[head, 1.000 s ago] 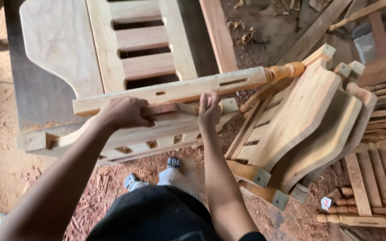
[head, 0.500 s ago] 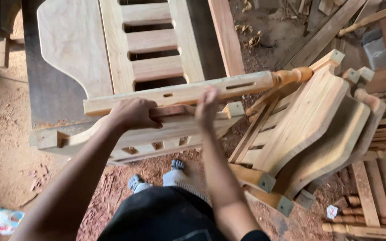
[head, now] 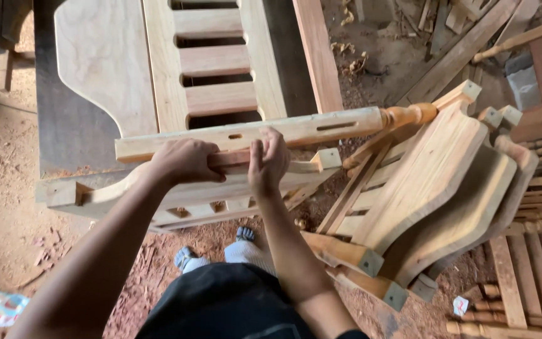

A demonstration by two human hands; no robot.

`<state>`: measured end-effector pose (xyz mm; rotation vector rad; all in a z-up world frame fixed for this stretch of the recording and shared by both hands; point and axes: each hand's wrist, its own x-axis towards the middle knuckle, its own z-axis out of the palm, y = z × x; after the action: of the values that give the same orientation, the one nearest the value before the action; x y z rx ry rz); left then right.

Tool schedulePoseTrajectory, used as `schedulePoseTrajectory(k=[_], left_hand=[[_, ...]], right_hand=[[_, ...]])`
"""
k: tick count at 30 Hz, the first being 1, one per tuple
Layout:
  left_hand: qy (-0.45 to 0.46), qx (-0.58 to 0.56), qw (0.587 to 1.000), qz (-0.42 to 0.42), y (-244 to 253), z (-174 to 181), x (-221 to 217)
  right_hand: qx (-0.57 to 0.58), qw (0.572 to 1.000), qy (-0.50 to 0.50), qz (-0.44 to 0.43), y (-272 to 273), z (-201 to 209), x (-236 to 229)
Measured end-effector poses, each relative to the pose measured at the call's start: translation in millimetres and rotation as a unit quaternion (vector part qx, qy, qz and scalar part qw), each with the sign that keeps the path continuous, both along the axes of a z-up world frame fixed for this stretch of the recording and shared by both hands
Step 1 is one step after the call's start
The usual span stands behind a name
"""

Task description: The person smooths the edges and surfaces of a wooden chair frame using a hand plane and a sanding block. They work on various parts of the chair, including the legs and backrest, removing wood shavings and refining the finish.

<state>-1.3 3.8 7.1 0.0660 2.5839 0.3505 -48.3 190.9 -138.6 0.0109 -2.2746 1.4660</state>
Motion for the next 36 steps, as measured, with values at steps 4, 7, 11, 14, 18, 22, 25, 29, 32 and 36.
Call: schedulePoseTrajectory(k=[4, 7, 11, 14, 18, 22, 25, 29, 32, 36], left_hand=[[0.061, 0.022, 0.998, -0.003, 3.3, 7.2, 6.2], [0.020, -0.019, 1.000, 0.012, 3.3, 11.1, 7.2], [0.021, -0.003, 1.000, -0.003, 1.2, 2.5, 4.1], [0.017, -0.012, 1.000, -0.012, 2.1, 3.3, 4.2], [0.001, -0.018, 1.000, 0.004, 3.8, 5.9, 2.1], [0.032, -0.020, 0.999, -0.005, 0.2, 7.0, 6.1], [0.053, 0.003, 0.998, -0.026, 0.5, 6.3, 6.1], [0.236, 0.132, 0.961, -0.061, -9.7, 5.2, 34.2], [0.395, 0.201, 0.889, -0.115, -16.6, 35.5, 69.8], [0.383, 0.205, 0.893, -0.114, -14.0, 83.3, 170.7]], right_hand=[[0.075, 0.992, 0.101, 0.015, 32.8, -31.1, 6.1], [0.104, 0.992, 0.077, 0.000, 64.0, -41.8, -6.4], [0.028, 0.999, 0.026, -0.032, 24.1, -22.7, 2.6], [0.035, 0.994, 0.101, 0.009, 4.3, 2.6, 9.7], [0.083, 0.991, 0.107, -0.009, 37.2, -39.6, -3.5], [0.128, 0.986, 0.071, -0.077, 58.0, -56.7, -20.1], [0.003, 0.998, -0.063, -0.004, 22.8, -12.5, -6.9], [0.064, 0.988, 0.112, 0.079, 3.4, 19.4, 12.4], [0.040, 0.997, 0.035, 0.047, 47.0, -22.3, -9.4], [0.088, 0.995, -0.036, 0.038, 55.9, -34.4, 6.5]])
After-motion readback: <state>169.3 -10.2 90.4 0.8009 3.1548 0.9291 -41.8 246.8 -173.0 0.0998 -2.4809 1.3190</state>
